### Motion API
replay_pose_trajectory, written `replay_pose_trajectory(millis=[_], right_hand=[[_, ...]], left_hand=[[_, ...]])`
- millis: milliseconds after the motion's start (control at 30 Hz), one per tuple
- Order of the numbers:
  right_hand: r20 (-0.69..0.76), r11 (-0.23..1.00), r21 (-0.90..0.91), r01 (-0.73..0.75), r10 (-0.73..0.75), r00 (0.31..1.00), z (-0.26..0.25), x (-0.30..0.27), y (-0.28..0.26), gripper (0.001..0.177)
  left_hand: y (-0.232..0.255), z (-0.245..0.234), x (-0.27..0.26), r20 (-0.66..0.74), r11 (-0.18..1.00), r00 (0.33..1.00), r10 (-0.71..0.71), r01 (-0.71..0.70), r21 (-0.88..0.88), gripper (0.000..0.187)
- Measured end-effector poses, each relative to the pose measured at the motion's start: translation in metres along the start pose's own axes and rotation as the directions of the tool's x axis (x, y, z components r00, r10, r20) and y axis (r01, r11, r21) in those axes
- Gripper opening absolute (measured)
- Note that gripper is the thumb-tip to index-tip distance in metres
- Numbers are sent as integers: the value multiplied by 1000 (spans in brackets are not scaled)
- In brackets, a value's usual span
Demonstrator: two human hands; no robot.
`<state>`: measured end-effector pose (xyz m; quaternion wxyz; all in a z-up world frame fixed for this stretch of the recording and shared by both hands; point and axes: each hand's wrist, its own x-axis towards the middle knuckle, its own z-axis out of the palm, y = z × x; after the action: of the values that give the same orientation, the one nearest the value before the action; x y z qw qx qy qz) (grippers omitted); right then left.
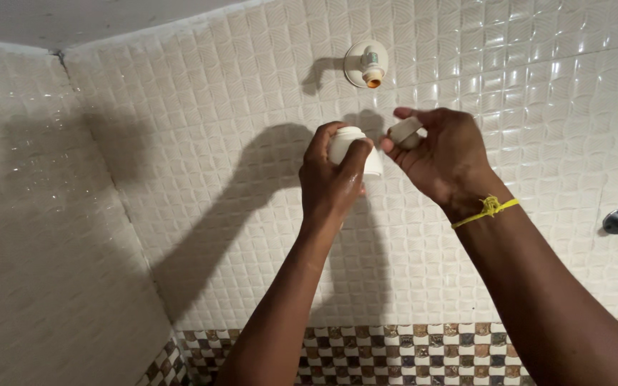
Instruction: The person attempts to install a light bulb into a wall-mounted socket in a bathroom. They repeatedly screw the bulb into the socket, then remove it, and repeat the process several times without completing the installation.
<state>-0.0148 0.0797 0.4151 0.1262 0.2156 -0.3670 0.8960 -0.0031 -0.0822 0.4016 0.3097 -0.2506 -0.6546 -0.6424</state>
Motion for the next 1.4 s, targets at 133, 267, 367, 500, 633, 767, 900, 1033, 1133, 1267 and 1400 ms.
replay_pose_trajectory(millis=[133,267,367,500,633,767,900,1033,1133,1267,1400], right_hand=[[114,995,-96,-2,13,993,8,-11,-2,39],[229,980,-191,55,-10,973,6,-12,-1,36],[276,939,-299,168,-84,958,4,-13,-1,35],[273,751,-566,340,-219,937,6,-14,-4,27],[388,603,-659,450,-240,890,3,-22,-5,28],[401,416,-781,465,-236,885,-3,-31,-5,33],[360,391,-836,386,-141,922,-11,-38,-4,24],[350,347,-865,362,-100,931,-21,-38,-7,23],[386,288,-876,387,-60,920,-29,-35,-8,25],[369,325,-858,398,-151,917,-36,-32,0,22],[341,390,-816,427,-273,900,-36,-28,4,24]], left_hand=[[-1,-1,1,7,999,999,-54,54,3,51],[-3,-3,4,20,996,998,-65,66,-52,45],[-8,-5,8,49,998,997,-57,59,-31,40],[-19,-3,12,41,998,997,62,-61,-15,40],[-27,0,15,72,988,992,-106,113,-106,36],[-46,9,6,72,985,997,-38,49,-163,37],[-56,8,-17,277,913,952,-129,223,-343,52],[-62,10,-23,421,882,905,-64,249,-401,56],[-67,14,-23,428,923,903,41,129,-362,56],[-69,23,-19,354,952,935,32,80,-297,55],[-64,23,-17,285,965,956,76,1,-262,53]])
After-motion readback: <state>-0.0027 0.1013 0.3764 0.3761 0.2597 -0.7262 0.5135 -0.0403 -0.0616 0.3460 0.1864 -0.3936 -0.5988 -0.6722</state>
